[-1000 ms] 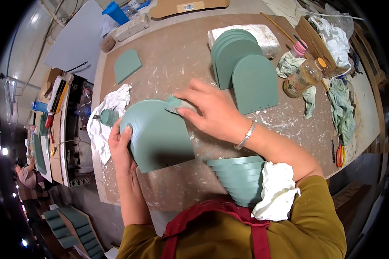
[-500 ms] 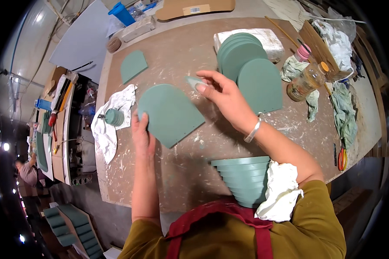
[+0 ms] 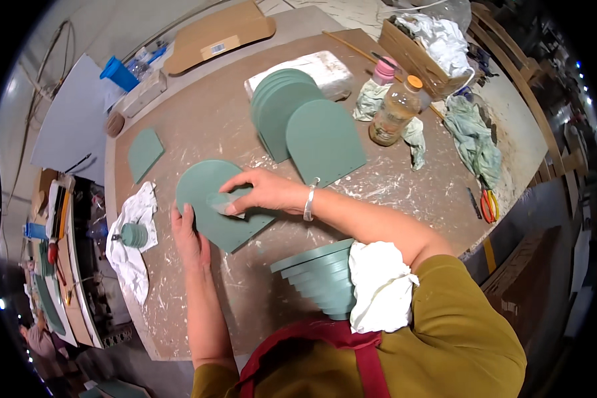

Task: The person cleans a stack of semi-circular wooden pieces by wiping them with a cloth dampened with liquid from a bottle and sanding one piece with a small sanding block.

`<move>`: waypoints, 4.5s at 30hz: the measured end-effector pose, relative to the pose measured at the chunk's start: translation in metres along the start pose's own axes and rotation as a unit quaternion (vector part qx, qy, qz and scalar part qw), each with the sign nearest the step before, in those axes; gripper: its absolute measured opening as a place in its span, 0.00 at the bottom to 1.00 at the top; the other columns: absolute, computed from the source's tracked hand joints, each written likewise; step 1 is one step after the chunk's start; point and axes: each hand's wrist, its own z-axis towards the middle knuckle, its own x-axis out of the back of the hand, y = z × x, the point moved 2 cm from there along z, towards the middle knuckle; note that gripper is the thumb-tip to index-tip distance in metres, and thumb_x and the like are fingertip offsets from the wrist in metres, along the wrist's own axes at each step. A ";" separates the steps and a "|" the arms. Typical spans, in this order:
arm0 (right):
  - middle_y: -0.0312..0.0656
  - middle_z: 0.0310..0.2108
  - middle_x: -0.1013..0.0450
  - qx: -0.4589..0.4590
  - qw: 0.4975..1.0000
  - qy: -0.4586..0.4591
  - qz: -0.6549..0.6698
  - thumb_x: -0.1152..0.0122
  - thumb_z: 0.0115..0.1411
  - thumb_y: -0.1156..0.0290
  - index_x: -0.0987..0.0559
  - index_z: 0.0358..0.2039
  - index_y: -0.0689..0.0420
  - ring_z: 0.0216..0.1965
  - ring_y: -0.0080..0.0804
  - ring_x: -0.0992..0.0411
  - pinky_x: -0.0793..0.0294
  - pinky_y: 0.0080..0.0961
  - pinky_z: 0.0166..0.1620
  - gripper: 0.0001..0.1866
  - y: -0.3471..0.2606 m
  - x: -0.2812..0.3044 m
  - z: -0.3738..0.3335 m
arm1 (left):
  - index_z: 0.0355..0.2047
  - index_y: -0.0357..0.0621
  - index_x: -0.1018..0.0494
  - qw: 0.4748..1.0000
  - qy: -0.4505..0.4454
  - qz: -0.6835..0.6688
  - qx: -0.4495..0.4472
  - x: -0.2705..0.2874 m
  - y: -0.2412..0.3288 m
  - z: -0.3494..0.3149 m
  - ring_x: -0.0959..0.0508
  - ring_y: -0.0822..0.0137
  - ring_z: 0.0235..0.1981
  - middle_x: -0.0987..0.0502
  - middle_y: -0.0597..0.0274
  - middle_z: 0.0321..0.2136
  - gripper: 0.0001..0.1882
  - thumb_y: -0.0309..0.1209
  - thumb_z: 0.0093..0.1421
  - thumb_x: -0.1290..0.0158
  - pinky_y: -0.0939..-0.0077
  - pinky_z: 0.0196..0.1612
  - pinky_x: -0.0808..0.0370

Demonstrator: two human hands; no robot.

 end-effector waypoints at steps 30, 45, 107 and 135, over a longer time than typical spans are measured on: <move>0.42 0.46 0.30 0.025 0.990 0.137 0.030 0.39 0.57 0.65 0.22 0.47 0.62 0.49 0.29 0.32 0.36 0.25 0.55 0.19 0.013 -0.005 -0.001 | 0.45 0.40 0.31 0.995 0.000 0.037 0.094 -0.021 -0.022 -0.039 0.25 0.74 0.33 0.25 0.66 0.38 0.12 0.33 0.64 0.51 0.84 0.32 0.30; 0.39 0.44 0.28 0.017 0.993 0.106 0.053 0.42 0.58 0.70 0.21 0.43 0.62 0.49 0.27 0.34 0.42 0.23 0.56 0.14 0.017 -0.005 0.003 | 0.51 0.26 0.39 0.945 0.249 -0.175 0.116 0.216 0.018 0.037 0.27 0.63 0.27 0.25 0.43 0.38 0.32 0.51 0.67 0.60 0.81 0.27 0.27; 0.49 0.54 0.34 0.023 0.652 0.613 -0.445 0.42 0.59 0.62 0.33 0.58 0.55 0.53 0.45 0.35 0.38 0.41 0.55 0.27 0.123 0.275 -0.252 | 0.53 0.40 0.35 0.944 -0.206 0.101 0.238 -0.194 -0.129 -0.050 0.26 0.65 0.47 0.26 0.57 0.46 0.20 0.28 0.60 0.46 0.70 0.51 0.29; 0.53 0.42 0.30 0.178 0.842 0.482 -0.167 0.49 0.63 0.69 0.34 0.50 0.64 0.45 0.52 0.31 0.34 0.34 0.48 0.17 0.018 0.135 -0.184 | 0.49 0.34 0.32 0.929 -0.271 0.228 0.110 -0.213 -0.110 -0.058 0.26 0.69 0.40 0.24 0.56 0.40 0.19 0.29 0.60 0.46 0.75 0.45 0.28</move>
